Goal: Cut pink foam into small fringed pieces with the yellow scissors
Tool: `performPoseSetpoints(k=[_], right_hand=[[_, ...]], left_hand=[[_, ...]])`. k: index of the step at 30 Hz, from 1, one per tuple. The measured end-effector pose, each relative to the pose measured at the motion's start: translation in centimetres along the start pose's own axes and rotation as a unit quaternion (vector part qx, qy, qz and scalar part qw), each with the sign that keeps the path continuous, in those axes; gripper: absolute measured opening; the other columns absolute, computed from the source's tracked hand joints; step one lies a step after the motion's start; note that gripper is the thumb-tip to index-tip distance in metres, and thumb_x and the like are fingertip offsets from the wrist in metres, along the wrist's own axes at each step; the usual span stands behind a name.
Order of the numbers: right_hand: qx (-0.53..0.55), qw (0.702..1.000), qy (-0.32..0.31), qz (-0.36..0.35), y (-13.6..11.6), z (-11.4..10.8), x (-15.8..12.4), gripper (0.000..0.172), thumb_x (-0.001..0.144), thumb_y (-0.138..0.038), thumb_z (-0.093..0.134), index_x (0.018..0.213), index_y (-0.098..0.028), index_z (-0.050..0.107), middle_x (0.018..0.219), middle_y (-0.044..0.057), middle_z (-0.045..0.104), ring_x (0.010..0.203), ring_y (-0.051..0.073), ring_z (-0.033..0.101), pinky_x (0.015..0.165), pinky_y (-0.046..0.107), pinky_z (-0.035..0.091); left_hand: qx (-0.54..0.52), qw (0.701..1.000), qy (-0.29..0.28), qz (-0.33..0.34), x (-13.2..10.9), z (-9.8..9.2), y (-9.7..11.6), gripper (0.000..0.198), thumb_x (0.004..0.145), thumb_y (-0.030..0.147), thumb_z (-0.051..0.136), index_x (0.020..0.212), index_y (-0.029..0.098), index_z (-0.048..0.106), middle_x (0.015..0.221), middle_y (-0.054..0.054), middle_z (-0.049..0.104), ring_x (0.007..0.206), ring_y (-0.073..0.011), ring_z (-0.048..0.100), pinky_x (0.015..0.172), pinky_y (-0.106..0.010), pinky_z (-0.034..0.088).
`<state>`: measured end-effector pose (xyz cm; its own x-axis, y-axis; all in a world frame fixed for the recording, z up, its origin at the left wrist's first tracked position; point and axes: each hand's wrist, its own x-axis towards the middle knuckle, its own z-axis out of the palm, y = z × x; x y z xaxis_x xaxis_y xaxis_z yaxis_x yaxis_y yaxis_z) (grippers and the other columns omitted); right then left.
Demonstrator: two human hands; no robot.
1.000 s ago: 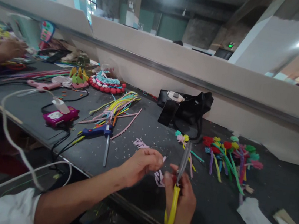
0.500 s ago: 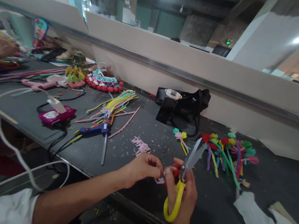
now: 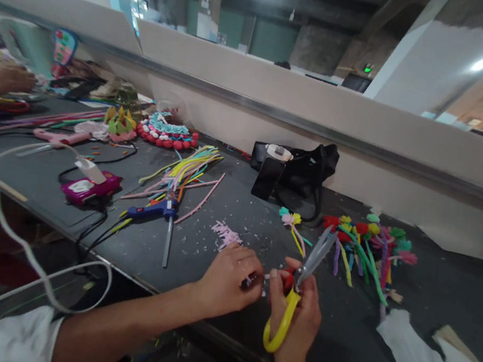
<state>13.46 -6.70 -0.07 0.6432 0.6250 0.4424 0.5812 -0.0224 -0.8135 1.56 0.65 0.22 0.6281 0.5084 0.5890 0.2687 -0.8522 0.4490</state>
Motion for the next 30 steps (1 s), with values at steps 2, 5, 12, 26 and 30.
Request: performPoseSetpoints(k=[2, 5, 12, 26, 30], right_hand=[[-0.004, 1.0, -0.001, -0.01, 0.0, 0.0, 0.0, 0.033, 0.08, -0.04, 0.061, 0.104, -0.018, 0.062, 0.075, 0.001, 0.066, 0.062, 0.014, 0.063, 0.061, 0.022, 0.049], [-0.028, 0.999, 0.005, -0.034, -0.1, -0.1, -0.1, 0.032, 0.081, -0.041, 0.06, 0.103, -0.018, 0.063, 0.075, 0.001, 0.067, 0.064, 0.014, 0.064, 0.063, 0.023, 0.048], [-0.083, 0.989, 0.015, -0.123, 1.1, 0.2, -0.8, 0.035, 0.087, -0.042, 0.056, 0.107, -0.015, 0.064, 0.088, 0.006, 0.07, 0.068, 0.015, 0.066, 0.065, 0.024, 0.049], [-0.148, 0.967, -0.106, -0.179, 3.1, 1.4, -3.2, 0.028, 0.091, -0.033, 0.052, 0.114, -0.019, 0.06, 0.099, 0.006, 0.069, 0.089, 0.02, 0.065, 0.075, 0.03, 0.05], [-0.12, 0.971, -0.131, -0.161, 3.1, 1.6, -3.5, 0.028, 0.091, -0.03, 0.051, 0.113, -0.018, 0.06, 0.096, 0.006, 0.07, 0.088, 0.02, 0.065, 0.076, 0.03, 0.05]], left_hand=[[0.005, 1.0, 0.0, 0.012, 0.0, 0.0, 0.0, 0.005, 0.076, 0.013, 0.054, 0.077, 0.016, 0.058, 0.071, -0.003, 0.062, 0.069, -0.0158, 0.055, 0.069, -0.032, 0.034], [-0.053, 0.998, -0.016, -0.005, 0.1, -0.1, 0.1, 0.006, 0.074, 0.013, 0.054, 0.074, 0.016, 0.059, 0.069, -0.002, 0.061, 0.067, -0.0151, 0.054, 0.068, -0.031, 0.034], [-0.495, 0.804, 0.069, -0.322, 1.4, -1.3, 0.1, 0.006, 0.071, 0.02, 0.063, 0.067, 0.015, 0.061, 0.06, 0.002, 0.053, 0.057, -0.0095, 0.044, 0.057, -0.023, 0.034], [-0.667, 0.634, 0.17, -0.352, 1.8, -2.0, 0.3, 0.012, 0.067, 0.02, 0.073, 0.069, 0.016, 0.062, 0.067, 0.003, 0.057, 0.063, -0.0087, 0.051, 0.065, -0.022, 0.041], [-0.68, 0.617, 0.172, -0.358, 1.7, -1.9, 0.4, 0.014, 0.067, 0.02, 0.074, 0.069, 0.016, 0.06, 0.066, 0.004, 0.056, 0.061, -0.008, 0.05, 0.064, -0.022, 0.041]])
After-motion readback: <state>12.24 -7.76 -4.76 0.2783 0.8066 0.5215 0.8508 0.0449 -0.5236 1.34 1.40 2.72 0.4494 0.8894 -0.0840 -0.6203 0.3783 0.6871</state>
